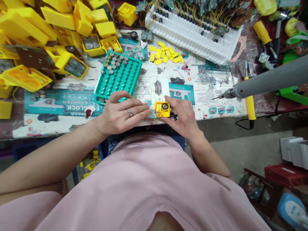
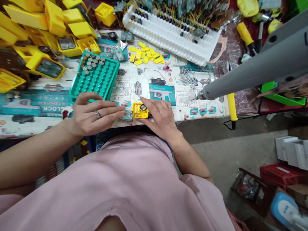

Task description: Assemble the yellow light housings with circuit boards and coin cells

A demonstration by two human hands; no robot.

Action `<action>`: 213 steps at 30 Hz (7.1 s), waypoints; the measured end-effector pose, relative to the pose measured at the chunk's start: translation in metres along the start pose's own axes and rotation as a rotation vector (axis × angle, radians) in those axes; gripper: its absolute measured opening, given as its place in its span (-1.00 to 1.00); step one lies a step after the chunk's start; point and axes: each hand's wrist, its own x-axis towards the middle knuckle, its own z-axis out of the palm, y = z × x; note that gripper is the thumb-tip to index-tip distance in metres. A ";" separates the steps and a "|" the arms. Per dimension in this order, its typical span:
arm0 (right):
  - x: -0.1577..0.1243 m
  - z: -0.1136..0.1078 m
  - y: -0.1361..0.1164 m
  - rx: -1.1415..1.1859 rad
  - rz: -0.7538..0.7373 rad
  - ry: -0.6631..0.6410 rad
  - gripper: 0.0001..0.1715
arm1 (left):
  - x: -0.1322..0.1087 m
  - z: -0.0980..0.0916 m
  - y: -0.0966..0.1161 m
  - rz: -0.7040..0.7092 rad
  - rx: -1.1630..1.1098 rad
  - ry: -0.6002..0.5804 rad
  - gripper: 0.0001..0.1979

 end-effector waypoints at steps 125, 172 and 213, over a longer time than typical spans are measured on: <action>0.012 0.001 -0.015 -0.009 -0.139 0.071 -0.64 | 0.013 -0.001 0.042 -1.336 -1.790 -0.103 -0.69; 0.026 -0.006 -0.018 -0.178 -0.533 0.260 -0.84 | 0.025 -0.005 0.028 -1.194 -1.454 -0.250 -0.49; 0.074 -0.046 -0.035 -0.389 0.060 -0.626 -0.73 | 0.025 0.003 0.048 -0.354 0.040 -0.111 -0.49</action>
